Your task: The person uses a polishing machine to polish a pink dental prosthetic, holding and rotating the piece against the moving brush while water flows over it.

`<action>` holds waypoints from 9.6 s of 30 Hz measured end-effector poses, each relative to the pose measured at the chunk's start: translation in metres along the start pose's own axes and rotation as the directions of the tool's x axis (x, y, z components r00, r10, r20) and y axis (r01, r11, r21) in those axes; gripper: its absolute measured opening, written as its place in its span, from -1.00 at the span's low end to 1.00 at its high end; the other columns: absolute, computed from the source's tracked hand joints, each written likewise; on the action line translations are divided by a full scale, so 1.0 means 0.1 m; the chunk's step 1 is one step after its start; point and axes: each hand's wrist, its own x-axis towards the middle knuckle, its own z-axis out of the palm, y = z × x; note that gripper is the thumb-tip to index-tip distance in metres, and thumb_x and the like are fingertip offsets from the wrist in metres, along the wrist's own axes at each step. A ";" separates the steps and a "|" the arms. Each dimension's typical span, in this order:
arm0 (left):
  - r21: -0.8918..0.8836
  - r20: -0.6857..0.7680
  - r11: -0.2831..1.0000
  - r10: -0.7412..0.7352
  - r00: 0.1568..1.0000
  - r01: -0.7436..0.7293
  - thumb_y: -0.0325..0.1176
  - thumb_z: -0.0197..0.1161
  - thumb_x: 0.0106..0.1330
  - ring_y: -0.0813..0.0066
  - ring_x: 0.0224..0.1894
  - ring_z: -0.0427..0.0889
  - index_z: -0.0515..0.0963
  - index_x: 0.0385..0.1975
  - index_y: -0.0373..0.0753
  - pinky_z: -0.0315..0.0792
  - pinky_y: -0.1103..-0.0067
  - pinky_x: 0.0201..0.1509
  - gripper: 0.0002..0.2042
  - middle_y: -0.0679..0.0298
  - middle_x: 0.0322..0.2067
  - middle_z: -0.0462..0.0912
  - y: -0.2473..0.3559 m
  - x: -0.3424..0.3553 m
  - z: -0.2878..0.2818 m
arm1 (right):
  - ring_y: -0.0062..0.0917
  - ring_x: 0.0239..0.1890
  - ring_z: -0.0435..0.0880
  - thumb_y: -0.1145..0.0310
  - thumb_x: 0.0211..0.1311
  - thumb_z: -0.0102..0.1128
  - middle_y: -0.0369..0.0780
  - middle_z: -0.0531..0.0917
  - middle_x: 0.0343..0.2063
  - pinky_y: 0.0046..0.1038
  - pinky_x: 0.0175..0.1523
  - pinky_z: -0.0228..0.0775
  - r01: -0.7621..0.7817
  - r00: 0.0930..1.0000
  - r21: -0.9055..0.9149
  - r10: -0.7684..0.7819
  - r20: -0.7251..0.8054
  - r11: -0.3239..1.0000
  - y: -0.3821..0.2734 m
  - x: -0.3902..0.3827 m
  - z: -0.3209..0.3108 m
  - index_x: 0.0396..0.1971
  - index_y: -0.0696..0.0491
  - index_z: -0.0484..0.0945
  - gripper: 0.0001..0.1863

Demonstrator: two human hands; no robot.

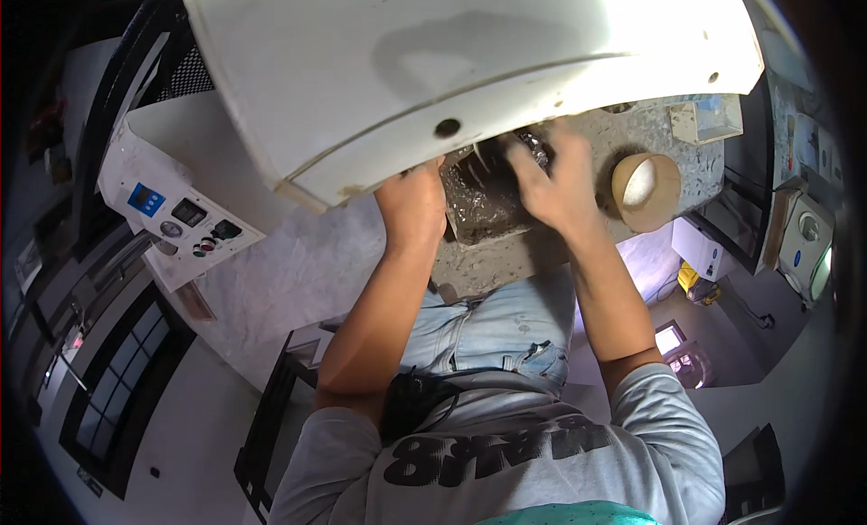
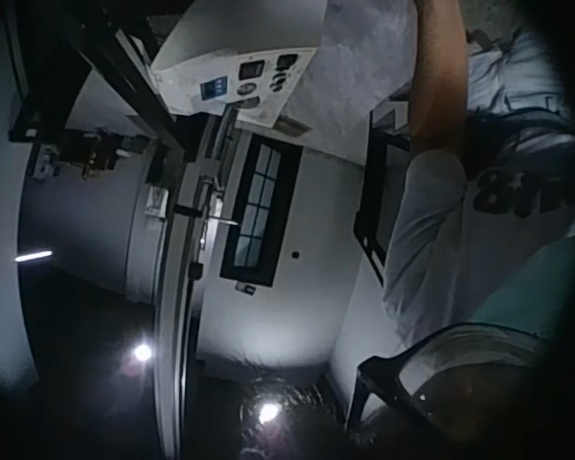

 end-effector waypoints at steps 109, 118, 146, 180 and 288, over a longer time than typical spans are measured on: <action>-0.192 0.243 0.981 0.048 0.969 0.000 -0.80 0.12 0.16 0.54 -0.21 0.65 0.53 -0.12 -0.49 0.51 0.63 -0.05 -0.72 0.17 -0.22 0.68 0.20 -0.40 -0.27 | -0.04 -0.19 0.64 0.39 -0.05 0.30 0.06 0.65 -0.29 -0.17 -0.02 0.46 -0.135 0.833 -0.119 0.177 0.523 0.984 0.17 -0.52 -0.21 -0.34 0.24 0.62 -0.73; -0.102 0.281 0.994 0.055 0.958 -0.027 -0.80 0.12 0.16 0.58 -0.22 0.64 0.53 -0.13 -0.45 0.49 0.68 -0.07 -0.72 0.21 -0.22 0.66 0.15 -0.40 -0.27 | -0.71 -0.28 0.60 0.50 0.17 0.30 -0.28 0.74 -0.33 -0.56 -0.11 0.46 -0.390 0.918 0.347 0.329 0.221 0.853 0.13 -0.46 -0.18 -0.25 0.19 0.68 -0.84; 0.524 0.578 0.467 0.419 0.700 -0.712 -0.61 0.27 0.09 0.18 -0.37 0.69 0.55 -0.26 -0.49 0.53 0.49 -0.23 -0.79 -0.02 -0.39 0.64 0.02 -0.13 -0.17 | -0.29 -0.13 0.69 0.54 -0.02 0.17 0.02 0.67 -0.13 -0.40 -0.01 0.51 0.210 0.962 0.328 -0.255 0.100 0.921 0.13 -0.23 -0.20 -0.05 0.28 0.56 -0.57; 0.431 0.549 0.155 0.736 0.395 -0.889 -0.71 0.21 0.06 0.14 -0.43 0.68 0.59 -0.38 -0.51 0.57 0.49 -0.31 -0.88 -0.09 -0.40 0.66 0.00 -0.05 -0.21 | -0.42 -0.37 0.71 0.54 -0.03 0.28 -0.12 0.71 -0.44 -0.45 -0.20 0.52 -0.026 0.999 0.039 0.024 0.048 0.999 0.05 -0.18 -0.24 -0.30 0.19 0.66 -0.78; 0.081 0.187 0.920 0.363 0.913 -0.383 -0.65 0.19 0.31 0.51 -0.08 0.63 0.47 0.03 -0.50 0.47 0.65 -0.01 -0.71 0.11 -0.06 0.63 0.15 0.06 -0.94 | -0.15 -0.12 0.69 0.54 -0.05 0.35 -0.01 0.66 -0.17 -0.35 0.01 0.49 0.077 0.944 0.044 -0.087 0.319 0.996 -0.50 0.08 0.62 -0.11 0.17 0.60 -0.60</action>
